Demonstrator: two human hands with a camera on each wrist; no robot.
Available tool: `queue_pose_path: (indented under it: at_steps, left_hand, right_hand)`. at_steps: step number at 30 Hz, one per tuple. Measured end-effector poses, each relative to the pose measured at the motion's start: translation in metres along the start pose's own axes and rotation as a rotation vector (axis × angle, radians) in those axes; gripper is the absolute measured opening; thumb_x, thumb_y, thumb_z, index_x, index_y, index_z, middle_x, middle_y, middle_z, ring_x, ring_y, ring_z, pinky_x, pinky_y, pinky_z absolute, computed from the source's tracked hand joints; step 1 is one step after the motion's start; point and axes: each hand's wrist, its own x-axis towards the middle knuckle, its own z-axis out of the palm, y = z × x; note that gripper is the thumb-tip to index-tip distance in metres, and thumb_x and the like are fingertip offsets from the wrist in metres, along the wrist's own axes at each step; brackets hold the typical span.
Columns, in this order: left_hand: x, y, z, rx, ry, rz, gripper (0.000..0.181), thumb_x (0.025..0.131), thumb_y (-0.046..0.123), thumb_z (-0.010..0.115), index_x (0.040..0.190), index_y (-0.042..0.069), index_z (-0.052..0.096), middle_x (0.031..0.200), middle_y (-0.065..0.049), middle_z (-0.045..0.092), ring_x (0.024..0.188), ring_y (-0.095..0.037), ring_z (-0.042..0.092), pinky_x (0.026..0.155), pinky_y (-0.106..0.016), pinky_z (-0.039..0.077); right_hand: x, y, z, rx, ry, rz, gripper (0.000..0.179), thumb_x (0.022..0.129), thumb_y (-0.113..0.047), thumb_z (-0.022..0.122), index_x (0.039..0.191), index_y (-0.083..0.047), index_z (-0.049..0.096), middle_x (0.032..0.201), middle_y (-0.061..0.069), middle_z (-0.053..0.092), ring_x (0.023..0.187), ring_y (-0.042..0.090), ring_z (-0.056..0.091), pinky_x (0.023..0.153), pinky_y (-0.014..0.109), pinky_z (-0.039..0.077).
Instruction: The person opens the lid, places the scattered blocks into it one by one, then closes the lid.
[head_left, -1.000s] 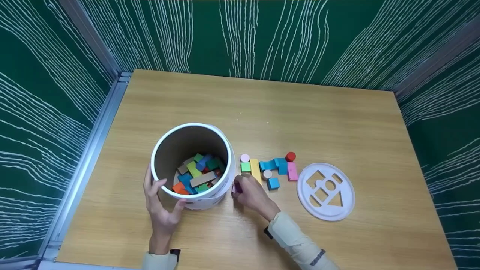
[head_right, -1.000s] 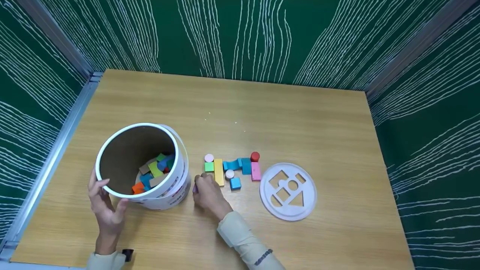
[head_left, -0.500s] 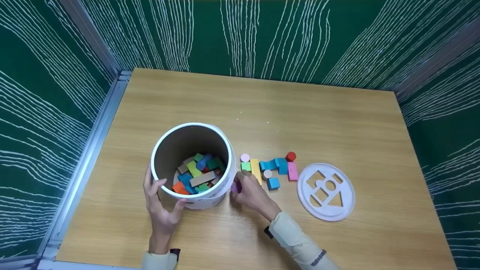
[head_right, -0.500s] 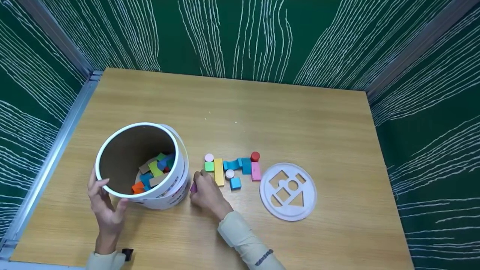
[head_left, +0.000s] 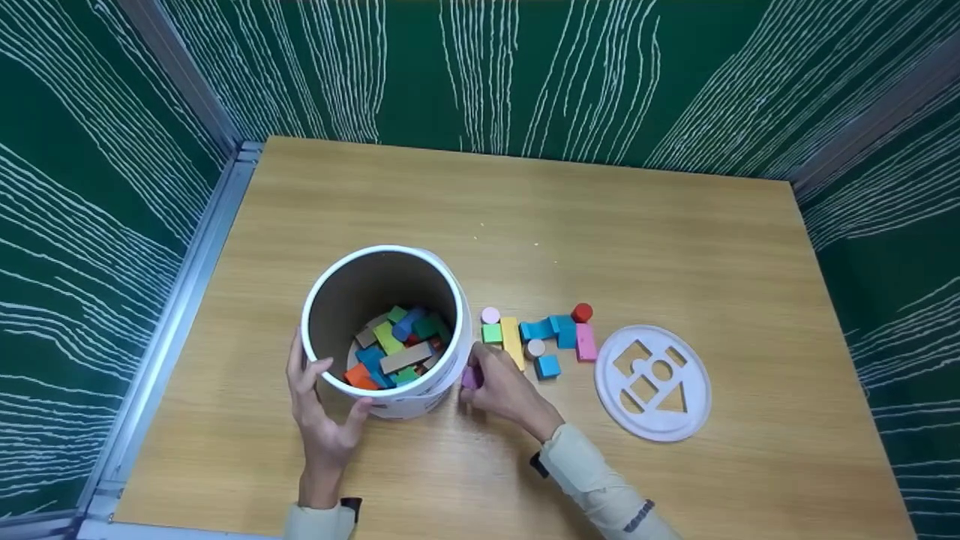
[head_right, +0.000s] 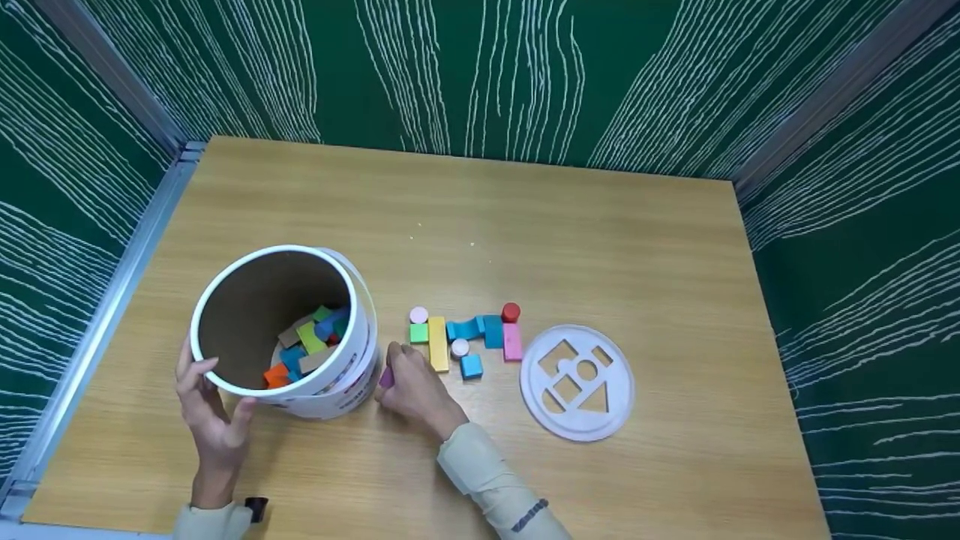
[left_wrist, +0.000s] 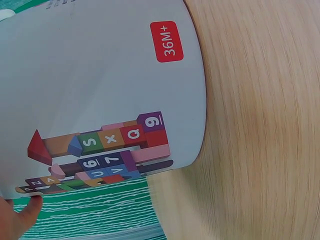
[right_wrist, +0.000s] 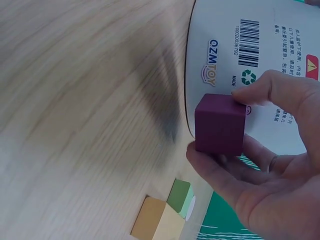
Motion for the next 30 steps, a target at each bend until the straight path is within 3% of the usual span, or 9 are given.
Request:
queue_pose_path:
  at_steps: [20,30]
  left_hand:
    - [-0.001,0.001,0.0,0.018,-0.006,-0.007,0.066,0.086,0.048,0.061,0.111,-0.009,0.042,0.137,-0.041,0.027,0.132,-0.036,0.031,0.107,-0.036,0.034]
    - [0.0,0.002,0.001,0.008,0.002,0.001,0.065,0.085,0.048,0.062,0.11,-0.009,0.043,0.135,-0.042,0.028,0.132,-0.035,0.031,0.108,-0.035,0.033]
  right_hand:
    - [-0.004,-0.007,-0.013,-0.017,-0.031,0.051,0.034,0.075,-0.007,0.079,0.103,-0.008,0.059,0.094,0.004,0.061,0.081,0.017,0.057,0.07,0.024,0.054]
    - [-0.006,-0.015,-0.025,-0.061,0.029,0.035,0.038,0.073,-0.009,0.081,0.104,-0.006,0.06,0.097,0.006,0.063,0.083,0.017,0.057,0.069,0.024,0.055]
